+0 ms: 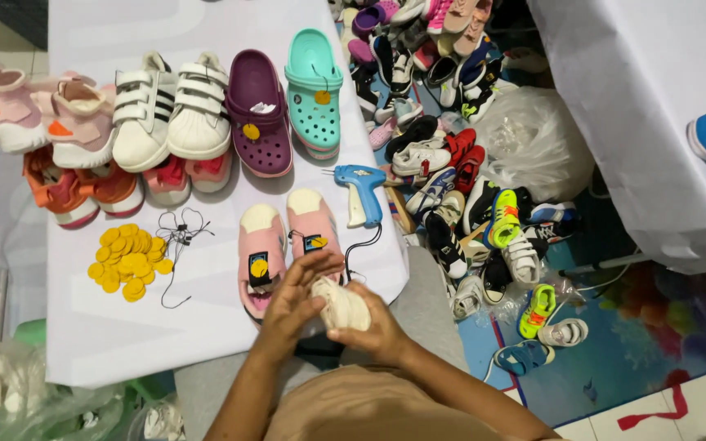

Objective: The person places white stuffing inside a pair of pink shoes to maintain their shape. They then attach small yellow circular decorations to the front of the shoes using a black string, tying it securely. Finally, the person moves the shoes aside and picks up a black cable from the table.

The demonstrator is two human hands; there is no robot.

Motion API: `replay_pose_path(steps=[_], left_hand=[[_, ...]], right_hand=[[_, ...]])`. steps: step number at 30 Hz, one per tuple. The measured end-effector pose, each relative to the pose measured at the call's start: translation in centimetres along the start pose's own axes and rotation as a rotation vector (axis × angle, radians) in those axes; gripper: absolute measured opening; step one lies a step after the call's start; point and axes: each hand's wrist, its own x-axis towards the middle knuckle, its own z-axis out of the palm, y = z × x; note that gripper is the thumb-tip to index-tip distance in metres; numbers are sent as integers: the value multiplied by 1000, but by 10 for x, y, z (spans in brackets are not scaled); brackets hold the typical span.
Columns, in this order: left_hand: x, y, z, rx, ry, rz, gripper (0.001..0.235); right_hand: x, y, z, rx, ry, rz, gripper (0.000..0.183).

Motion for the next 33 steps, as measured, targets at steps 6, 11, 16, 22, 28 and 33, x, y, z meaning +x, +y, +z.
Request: replay_pose_path(steps=[6,11,16,22,28,33], left_hand=[[-1,9,-13,-77,-394,-69,59],[1,17,2,104,-275,-156,25],[5,12,25,159,6,-246,25],[6,5,37,279,163,-222,24],[9,7,55,545,263,-160,21],[5,16,62,689,279,-76,30]], right_hand=[[-12,31,16,819,-358,206,79],[-24,74,-3,501,-187,405,46],[-17,65,3,313,-111,298,37],[-9,54,5,-167,-14,191,35],[-2,21,14,-207,44,79,69],[3,4,20,-250,30,-114,50]])
